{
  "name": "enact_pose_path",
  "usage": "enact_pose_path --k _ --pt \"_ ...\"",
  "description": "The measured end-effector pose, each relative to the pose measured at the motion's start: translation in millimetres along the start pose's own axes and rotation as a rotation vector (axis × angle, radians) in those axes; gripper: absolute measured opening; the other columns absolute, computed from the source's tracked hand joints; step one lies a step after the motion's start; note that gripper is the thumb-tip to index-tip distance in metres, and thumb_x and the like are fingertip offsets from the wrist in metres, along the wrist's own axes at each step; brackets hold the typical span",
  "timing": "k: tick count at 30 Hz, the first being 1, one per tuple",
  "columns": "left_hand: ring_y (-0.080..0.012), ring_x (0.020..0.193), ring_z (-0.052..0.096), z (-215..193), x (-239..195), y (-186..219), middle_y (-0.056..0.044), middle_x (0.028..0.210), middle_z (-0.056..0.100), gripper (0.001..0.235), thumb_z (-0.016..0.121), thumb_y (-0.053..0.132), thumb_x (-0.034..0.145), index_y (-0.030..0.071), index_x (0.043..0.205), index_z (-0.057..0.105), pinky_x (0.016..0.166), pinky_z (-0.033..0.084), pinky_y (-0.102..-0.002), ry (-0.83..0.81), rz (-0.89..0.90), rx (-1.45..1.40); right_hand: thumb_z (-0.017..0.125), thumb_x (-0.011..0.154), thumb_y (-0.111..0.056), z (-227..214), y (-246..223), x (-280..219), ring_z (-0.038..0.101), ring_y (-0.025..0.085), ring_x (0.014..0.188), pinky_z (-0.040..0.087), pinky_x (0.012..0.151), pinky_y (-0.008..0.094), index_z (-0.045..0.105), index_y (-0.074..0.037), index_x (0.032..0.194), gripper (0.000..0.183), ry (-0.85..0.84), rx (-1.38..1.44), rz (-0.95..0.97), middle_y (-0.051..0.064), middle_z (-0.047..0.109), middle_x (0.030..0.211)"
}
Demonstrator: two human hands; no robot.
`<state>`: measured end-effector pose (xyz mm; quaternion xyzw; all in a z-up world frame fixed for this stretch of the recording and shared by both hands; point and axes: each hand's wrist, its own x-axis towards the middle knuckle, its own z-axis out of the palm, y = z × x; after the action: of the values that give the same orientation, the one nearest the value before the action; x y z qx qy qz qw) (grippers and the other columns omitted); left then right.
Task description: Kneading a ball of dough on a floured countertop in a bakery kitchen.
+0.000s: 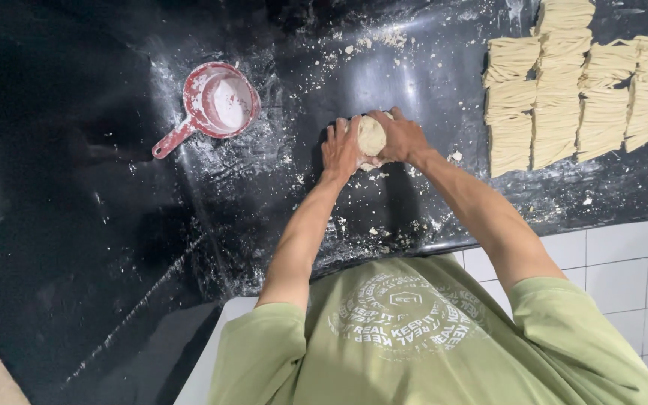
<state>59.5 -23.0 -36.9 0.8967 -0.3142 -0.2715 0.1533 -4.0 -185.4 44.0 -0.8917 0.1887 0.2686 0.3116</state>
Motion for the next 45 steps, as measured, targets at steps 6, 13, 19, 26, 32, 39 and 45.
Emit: enact_pose_path --k 6,13,19,26,32,39,45 --pt "-0.0410 0.138 0.040 -16.7 -57.9 23.9 -0.018 0.142 0.044 0.094 0.091 0.020 0.069 0.017 0.149 0.042 0.095 0.055 -0.064 0.267 0.156 0.104 0.081 0.078 -0.004 33.0 -5.3 -55.8 0.055 0.065 0.118 0.052 0.099 0.069 0.036 -0.025 0.156 0.092 0.266 0.010 -0.077 0.024 0.038 0.142" --pt "-0.0406 0.144 0.034 4.6 -99.4 18.6 -0.019 0.145 0.041 0.108 0.088 0.035 0.064 0.019 0.156 0.035 0.104 0.046 -0.064 0.321 0.285 0.120 0.079 0.079 -0.006 63.5 -4.4 -121.5 0.027 0.065 0.141 0.033 0.111 0.077 0.031 -0.010 0.159 0.093 0.377 0.144 -0.197 0.038 0.026 0.151" --pt "-0.0312 0.113 0.061 15.2 -100.2 15.5 0.001 0.118 0.058 0.042 0.073 0.061 0.084 0.032 0.114 0.067 0.091 0.050 -0.054 0.411 0.189 -0.331 0.076 0.077 -0.014 81.2 30.3 -123.2 0.040 0.058 0.138 0.039 0.110 0.071 0.055 -0.017 0.143 0.070 0.413 0.394 -0.282 0.029 0.033 0.150" --pt "-0.0310 0.096 0.071 53.6 -75.9 38.9 0.005 0.107 0.067 0.030 0.064 0.062 0.083 0.037 0.099 0.069 0.082 0.057 -0.052 0.640 -0.366 -0.386 0.064 0.102 -0.037 92.5 5.0 -92.8 0.045 0.048 0.136 0.042 0.109 0.063 0.058 -0.008 0.133 0.042 0.611 0.416 -0.084 0.023 0.045 0.135" --pt "-0.0317 0.084 0.072 48.4 -77.3 33.8 0.002 0.092 0.067 0.019 0.056 0.044 0.086 0.033 0.092 0.070 0.075 0.060 -0.050 0.757 -0.302 -0.406 0.069 0.096 -0.048 134.8 32.2 -42.6 0.062 0.033 0.105 0.049 0.091 0.048 0.072 -0.016 0.110 0.036 0.954 0.186 -0.153 0.010 0.061 0.101" --pt "-0.0376 0.073 0.070 23.5 -52.0 26.8 -0.003 0.082 0.060 0.022 0.050 0.043 0.087 0.027 0.084 0.064 0.067 0.059 -0.054 0.717 -0.241 -0.353 0.066 0.091 -0.048 119.0 37.2 -13.5 0.062 0.031 0.081 0.051 0.072 0.044 0.070 -0.021 0.097 0.028 0.924 0.134 -0.079 0.006 0.054 0.082" --pt "-0.0329 0.070 0.071 28.1 -13.0 4.8 0.001 0.077 0.059 0.023 0.047 0.042 0.090 0.030 0.074 0.059 0.065 0.060 -0.048 0.701 -0.209 -0.261 0.056 0.098 -0.049 69.6 7.9 -4.7 0.066 0.025 0.079 0.053 0.076 0.040 0.070 -0.020 0.091 0.033 0.702 0.272 0.071 0.004 0.066 0.080"
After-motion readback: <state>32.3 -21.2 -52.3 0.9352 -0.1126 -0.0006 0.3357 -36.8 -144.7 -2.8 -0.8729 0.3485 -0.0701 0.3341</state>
